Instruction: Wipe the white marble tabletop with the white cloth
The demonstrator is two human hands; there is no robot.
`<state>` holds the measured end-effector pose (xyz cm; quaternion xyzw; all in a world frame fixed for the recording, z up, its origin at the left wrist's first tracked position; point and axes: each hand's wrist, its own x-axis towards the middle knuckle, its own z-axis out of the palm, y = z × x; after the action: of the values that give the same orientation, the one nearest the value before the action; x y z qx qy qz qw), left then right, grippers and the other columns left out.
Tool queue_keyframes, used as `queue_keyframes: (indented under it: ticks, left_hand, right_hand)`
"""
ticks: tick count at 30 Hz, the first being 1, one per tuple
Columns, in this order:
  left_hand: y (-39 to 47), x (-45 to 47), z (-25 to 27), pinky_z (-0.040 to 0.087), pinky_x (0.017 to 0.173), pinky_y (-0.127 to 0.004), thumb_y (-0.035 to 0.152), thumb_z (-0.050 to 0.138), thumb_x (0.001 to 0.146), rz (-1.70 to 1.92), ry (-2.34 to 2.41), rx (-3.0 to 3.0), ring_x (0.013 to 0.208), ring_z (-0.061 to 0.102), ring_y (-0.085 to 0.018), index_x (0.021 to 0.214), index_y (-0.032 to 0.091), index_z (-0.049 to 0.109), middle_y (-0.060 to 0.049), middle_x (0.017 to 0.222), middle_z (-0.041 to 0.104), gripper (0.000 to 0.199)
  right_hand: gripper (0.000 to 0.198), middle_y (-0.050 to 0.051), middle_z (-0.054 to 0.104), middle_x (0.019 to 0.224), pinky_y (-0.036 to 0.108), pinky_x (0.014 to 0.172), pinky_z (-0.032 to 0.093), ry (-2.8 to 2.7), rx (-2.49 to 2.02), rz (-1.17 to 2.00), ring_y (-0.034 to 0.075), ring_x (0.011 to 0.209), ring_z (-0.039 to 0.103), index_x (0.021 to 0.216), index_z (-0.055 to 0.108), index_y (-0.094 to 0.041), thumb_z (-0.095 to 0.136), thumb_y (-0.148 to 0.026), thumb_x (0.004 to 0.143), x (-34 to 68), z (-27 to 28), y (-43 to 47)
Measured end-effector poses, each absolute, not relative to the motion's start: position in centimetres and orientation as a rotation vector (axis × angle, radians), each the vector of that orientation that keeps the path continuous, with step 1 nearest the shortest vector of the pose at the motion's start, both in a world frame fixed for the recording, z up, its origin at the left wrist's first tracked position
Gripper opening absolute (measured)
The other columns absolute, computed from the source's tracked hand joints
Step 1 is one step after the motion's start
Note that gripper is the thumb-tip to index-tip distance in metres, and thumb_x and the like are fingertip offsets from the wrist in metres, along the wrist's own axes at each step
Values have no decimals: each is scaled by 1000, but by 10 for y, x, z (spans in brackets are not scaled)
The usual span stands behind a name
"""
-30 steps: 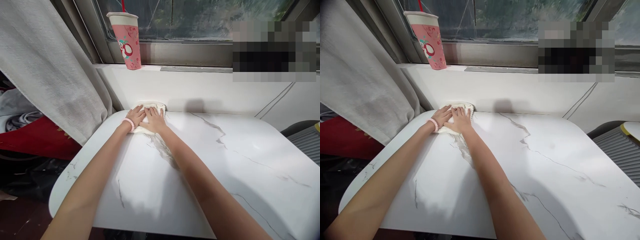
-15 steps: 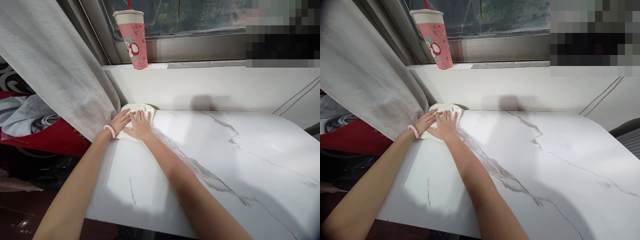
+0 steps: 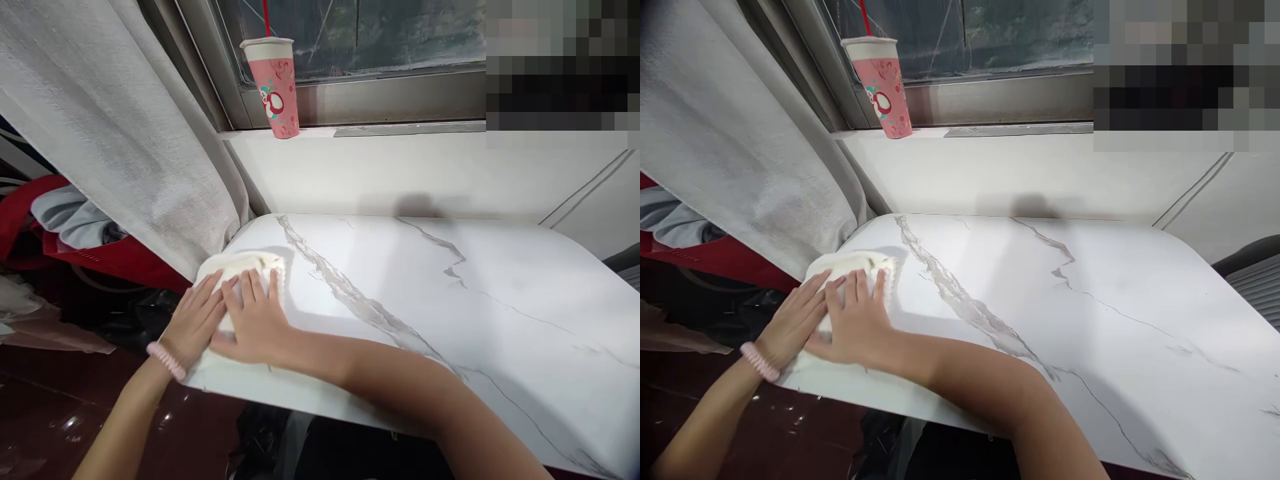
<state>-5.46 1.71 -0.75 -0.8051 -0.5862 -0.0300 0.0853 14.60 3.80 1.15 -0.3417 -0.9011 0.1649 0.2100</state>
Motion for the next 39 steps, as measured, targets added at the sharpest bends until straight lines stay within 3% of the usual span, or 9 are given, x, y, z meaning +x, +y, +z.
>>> queue_keyframes:
  ticks: [5, 10, 17, 20, 23, 25, 28, 32, 39]
  left_hand:
    - [-51, -38, -19, 30, 112, -59, 26, 23, 94, -308, -1930, -2221, 144, 32, -31, 152, 47, -4, 4, 163, 13, 67]
    - [-65, -32, -23, 29, 110, -64, 27, 25, 92, -247, -1940, -2164, 144, 30, -34, 150, 49, -9, 9, 162, 4, 70]
    - [-35, -36, -24, 31, 108, -66, 27, 24, 96, -80, -1798, -2266, 147, 22, -35, 149, 45, -18, 1, 164, -1, 70]
    - [4, -25, -18, 29, 110, -65, 25, 23, 97, 17, -1829, -2295, 148, 18, -35, 154, 36, -8, -9, 164, 8, 66]
    - [61, -3, -4, 28, 111, -62, 25, 27, 96, 156, -1911, -2348, 147, 19, -36, 155, 25, 21, -14, 162, 18, 59]
    - [105, 13, 5, 23, 114, -60, 26, 30, 97, 200, -1894, -2410, 149, 15, -34, 151, 20, 31, -15, 161, 20, 55]
    - [167, 36, 13, 19, 116, -59, 27, 26, 100, 162, -1807, -2534, 150, 10, -32, 150, 15, 31, -16, 161, 19, 52]
    - [221, 61, 11, 22, 114, -60, 30, 28, 101, -29, -1715, -2603, 148, 18, -31, 148, 20, 33, -14, 160, 24, 48]
    - [231, 81, 10, 23, 115, -58, 33, 27, 101, -129, -1790, -2559, 147, 23, -29, 148, 25, 37, -10, 160, 27, 49]
  right_hand:
    - [85, 25, 15, 160, 63, 119, 2, -2547, -782, 534, 35, 150, 3, 153, 17, -5, 36, -61, 93, 166, 17, -5]
    - [83, 25, 18, 159, 61, 120, 3, -2571, -707, 526, 35, 150, 5, 152, 18, -2, 37, -58, 93, 174, 17, -10]
    - [87, 26, 18, 159, 63, 119, 4, -2579, -730, 498, 36, 149, 7, 151, 18, 3, 37, -59, 93, 178, 13, 10]
    - [89, 26, 19, 158, 64, 119, 3, -2589, -798, 461, 37, 149, 9, 151, 18, 3, 41, -59, 92, 182, 10, 34]
    - [86, 25, 21, 158, 63, 118, 3, -2554, -947, 401, 36, 149, 12, 151, 20, 2, 43, -57, 92, 186, 6, 70]
    - [84, 24, 22, 158, 63, 118, 3, -2495, -1076, 348, 35, 149, 13, 151, 21, 1, 43, -56, 93, 189, 3, 99]
    - [82, 24, 23, 158, 63, 118, 1, -2400, -1251, 290, 35, 148, 14, 152, 20, 1, 43, -53, 94, 197, -1, 143]
    - [80, 20, 23, 159, 60, 119, 0, -2335, -1394, 282, 32, 149, 13, 153, 20, -2, 41, -53, 94, 215, -1, 185]
    - [79, 18, 24, 159, 58, 119, 1, -2329, -1435, 251, 32, 149, 14, 154, 22, -6, 40, -55, 94, 229, -2, 198]
